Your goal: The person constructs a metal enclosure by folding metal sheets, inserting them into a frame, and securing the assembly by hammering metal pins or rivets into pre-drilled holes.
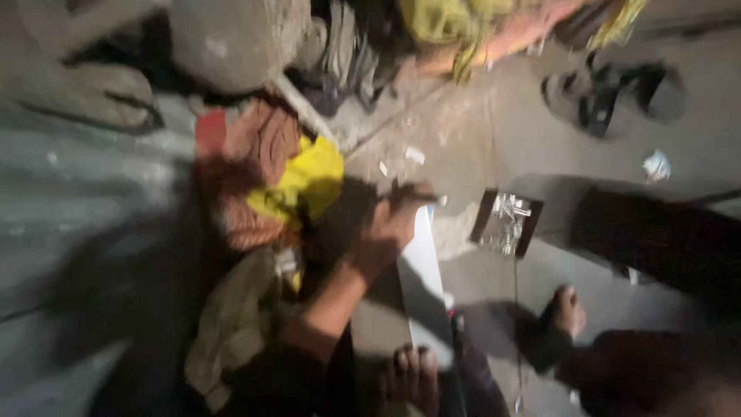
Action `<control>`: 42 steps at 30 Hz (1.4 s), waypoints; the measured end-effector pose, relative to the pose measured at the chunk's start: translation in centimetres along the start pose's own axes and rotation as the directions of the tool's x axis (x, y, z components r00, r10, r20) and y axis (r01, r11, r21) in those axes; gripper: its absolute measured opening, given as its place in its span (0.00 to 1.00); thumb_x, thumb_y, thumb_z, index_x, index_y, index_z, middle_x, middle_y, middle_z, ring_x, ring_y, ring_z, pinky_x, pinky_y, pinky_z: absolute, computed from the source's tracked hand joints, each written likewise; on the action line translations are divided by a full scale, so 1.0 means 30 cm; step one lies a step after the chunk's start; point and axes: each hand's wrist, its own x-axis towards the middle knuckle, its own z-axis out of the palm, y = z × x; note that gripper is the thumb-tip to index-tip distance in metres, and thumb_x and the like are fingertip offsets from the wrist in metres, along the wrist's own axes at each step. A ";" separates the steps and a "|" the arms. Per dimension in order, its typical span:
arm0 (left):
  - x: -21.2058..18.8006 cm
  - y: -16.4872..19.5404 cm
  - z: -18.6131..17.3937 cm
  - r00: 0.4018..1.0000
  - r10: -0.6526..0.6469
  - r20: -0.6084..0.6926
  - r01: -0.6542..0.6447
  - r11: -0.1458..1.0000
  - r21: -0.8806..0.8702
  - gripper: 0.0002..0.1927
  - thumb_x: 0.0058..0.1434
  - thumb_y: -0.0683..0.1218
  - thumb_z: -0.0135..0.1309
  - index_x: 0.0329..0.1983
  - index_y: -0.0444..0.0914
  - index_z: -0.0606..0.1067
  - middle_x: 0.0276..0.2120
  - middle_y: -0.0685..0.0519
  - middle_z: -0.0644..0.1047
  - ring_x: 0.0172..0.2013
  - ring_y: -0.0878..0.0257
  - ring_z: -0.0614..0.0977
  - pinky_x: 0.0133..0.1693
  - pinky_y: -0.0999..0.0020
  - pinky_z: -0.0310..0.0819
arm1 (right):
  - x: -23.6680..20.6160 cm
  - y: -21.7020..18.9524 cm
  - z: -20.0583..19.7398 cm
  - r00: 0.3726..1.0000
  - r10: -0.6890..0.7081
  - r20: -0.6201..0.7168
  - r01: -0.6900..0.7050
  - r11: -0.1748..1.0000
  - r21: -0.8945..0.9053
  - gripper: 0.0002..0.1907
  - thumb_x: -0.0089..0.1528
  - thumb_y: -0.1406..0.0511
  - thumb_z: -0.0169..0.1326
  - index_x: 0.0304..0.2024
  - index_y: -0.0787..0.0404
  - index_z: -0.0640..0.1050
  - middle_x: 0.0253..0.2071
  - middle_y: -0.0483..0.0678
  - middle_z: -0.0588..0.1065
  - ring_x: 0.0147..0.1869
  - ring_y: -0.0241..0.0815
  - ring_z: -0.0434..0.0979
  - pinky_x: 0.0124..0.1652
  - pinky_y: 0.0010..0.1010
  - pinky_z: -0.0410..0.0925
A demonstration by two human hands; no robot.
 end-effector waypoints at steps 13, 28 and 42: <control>0.044 0.013 -0.066 0.961 -0.188 0.203 0.272 0.772 -0.574 0.13 0.63 0.38 0.53 0.51 0.40 0.76 0.49 0.43 0.79 0.48 0.45 0.82 0.48 0.56 0.78 | 0.040 -0.027 0.011 0.986 -0.148 -0.081 0.162 0.963 0.215 0.13 0.69 0.55 0.52 0.46 0.57 0.72 0.22 0.55 0.70 0.26 0.44 0.72 0.32 0.37 0.66; 0.176 0.131 -0.393 0.863 -0.481 0.158 0.405 0.469 -0.785 0.14 0.68 0.40 0.53 0.56 0.34 0.71 0.43 0.50 0.80 0.43 0.60 0.83 0.47 0.68 0.78 | 0.278 -0.007 0.102 0.646 -0.510 -0.568 0.747 0.268 0.609 0.41 0.56 0.67 0.63 0.67 0.68 0.58 0.66 0.56 0.70 0.69 0.46 0.71 0.63 0.38 0.66; -0.162 0.045 -0.126 0.872 -0.438 0.218 0.488 0.807 -0.331 0.10 0.70 0.46 0.55 0.50 0.36 0.76 0.42 0.45 0.80 0.43 0.50 0.81 0.47 0.57 0.75 | 0.909 0.026 0.467 0.897 -0.090 -0.433 0.272 0.885 0.378 0.32 0.61 0.60 0.62 0.63 0.61 0.65 0.51 0.66 0.73 0.47 0.68 0.77 0.41 0.52 0.71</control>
